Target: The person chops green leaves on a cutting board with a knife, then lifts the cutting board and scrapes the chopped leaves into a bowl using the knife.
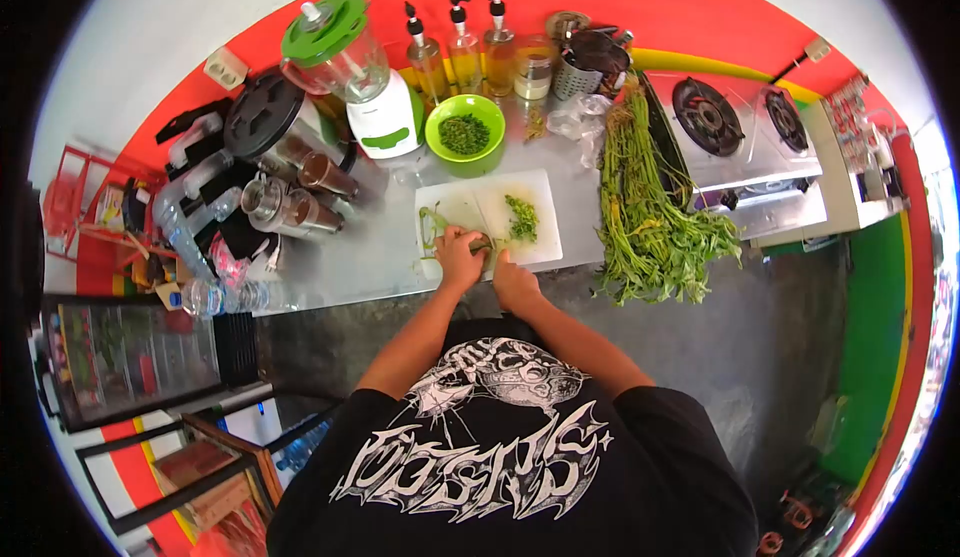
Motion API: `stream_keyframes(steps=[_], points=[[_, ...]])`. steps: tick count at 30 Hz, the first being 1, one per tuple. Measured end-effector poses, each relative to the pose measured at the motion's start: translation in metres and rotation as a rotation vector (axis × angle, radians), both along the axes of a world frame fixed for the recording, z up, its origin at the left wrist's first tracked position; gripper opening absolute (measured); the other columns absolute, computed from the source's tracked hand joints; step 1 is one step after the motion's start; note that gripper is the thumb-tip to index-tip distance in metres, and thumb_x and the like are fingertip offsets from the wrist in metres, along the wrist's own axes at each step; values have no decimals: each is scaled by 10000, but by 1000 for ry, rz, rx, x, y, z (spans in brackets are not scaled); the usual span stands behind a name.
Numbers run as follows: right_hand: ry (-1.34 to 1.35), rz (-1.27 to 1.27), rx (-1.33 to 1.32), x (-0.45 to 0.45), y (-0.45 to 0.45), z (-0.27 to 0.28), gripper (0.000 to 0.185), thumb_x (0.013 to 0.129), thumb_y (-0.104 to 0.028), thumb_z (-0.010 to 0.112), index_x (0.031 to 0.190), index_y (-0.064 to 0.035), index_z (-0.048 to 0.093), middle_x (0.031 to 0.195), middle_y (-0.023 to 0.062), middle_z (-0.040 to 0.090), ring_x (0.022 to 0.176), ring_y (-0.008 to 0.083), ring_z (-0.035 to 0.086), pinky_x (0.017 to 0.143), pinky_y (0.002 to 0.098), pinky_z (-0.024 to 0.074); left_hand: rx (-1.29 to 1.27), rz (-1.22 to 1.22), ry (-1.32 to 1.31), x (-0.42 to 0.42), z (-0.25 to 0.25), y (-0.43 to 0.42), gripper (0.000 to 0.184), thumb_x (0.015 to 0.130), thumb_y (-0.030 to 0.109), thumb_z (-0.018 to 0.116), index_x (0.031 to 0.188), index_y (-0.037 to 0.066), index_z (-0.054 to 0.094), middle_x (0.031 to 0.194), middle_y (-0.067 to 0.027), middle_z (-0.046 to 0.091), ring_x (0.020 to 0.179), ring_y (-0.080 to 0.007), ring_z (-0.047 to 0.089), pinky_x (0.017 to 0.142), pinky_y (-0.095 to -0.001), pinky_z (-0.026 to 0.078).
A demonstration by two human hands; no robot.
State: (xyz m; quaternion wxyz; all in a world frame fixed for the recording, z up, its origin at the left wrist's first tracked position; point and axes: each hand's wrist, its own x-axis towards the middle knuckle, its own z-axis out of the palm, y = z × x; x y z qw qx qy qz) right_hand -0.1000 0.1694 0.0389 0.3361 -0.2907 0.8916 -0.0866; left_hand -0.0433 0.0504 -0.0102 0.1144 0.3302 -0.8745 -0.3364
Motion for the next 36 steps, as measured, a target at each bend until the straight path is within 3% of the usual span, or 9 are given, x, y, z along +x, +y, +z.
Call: stream_keyframes(steps=[2, 7, 9, 18, 22, 31, 36], points=[[-36, 95, -7, -8, 2, 5, 431, 898, -134, 547, 1257, 57, 406, 1040, 329, 665, 977, 460, 677, 824, 522, 547, -5, -19, -12, 1, 0, -1, 273, 710, 197, 826, 962, 242, 730, 1149, -46, 459, 1131, -322, 410, 967, -495, 317], [-36, 23, 12, -5, 0, 8, 442, 870, -89, 574, 1249, 66, 406, 1047, 322, 667, 973, 463, 678, 827, 525, 547, -4, -67, -55, 3, 4, -4, 318, 711, 244, 821, 1015, 251, 726, 1140, -51, 448, 1128, -338, 403, 974, -526, 309], [-52, 22, 47, 3, 5, 7, 438, 871, -91, 566, 1248, 63, 406, 1058, 319, 665, 987, 464, 674, 832, 537, 543, 4, -52, -43, 2, 4, -3, 243, 742, 214, 803, 961, 280, 721, 1130, -42, 429, 1135, -315, 384, 983, -497, 292], [-5, 24, -4, 0, 8, -2, 297, 938, -145, 465, 1175, 32, 440, 1006, 321, 671, 957, 468, 676, 834, 546, 537, -14, -57, 3, 4, -1, -4, 261, 730, 226, 804, 978, 257, 725, 1141, -49, 438, 1146, -328, 389, 988, -506, 294], [6, 8, -44, 1, 10, -12, 280, 938, -140, 470, 1156, 32, 434, 998, 335, 665, 946, 471, 676, 820, 548, 542, 1, -54, -45, 1, -6, -4, 318, 733, 207, 813, 1036, 224, 720, 1180, -53, 440, 1159, -332, 384, 986, -504, 299], [33, 85, 5, 2, 7, 0, 345, 888, -70, 545, 1182, 40, 402, 985, 331, 668, 965, 469, 676, 818, 539, 547, -34, -62, 29, 4, -9, -5, 290, 734, 198, 811, 1005, 238, 714, 1144, -47, 439, 1133, -321, 395, 971, -494, 300], [-3, 42, -49, -10, -2, -4, 314, 918, -145, 528, 1157, 26, 416, 997, 331, 667, 963, 475, 671, 834, 562, 527, -17, -63, 41, 6, -6, -4, 300, 729, 207, 812, 1003, 241, 693, 1141, -47, 440, 1139, -323, 395, 975, -498, 296]])
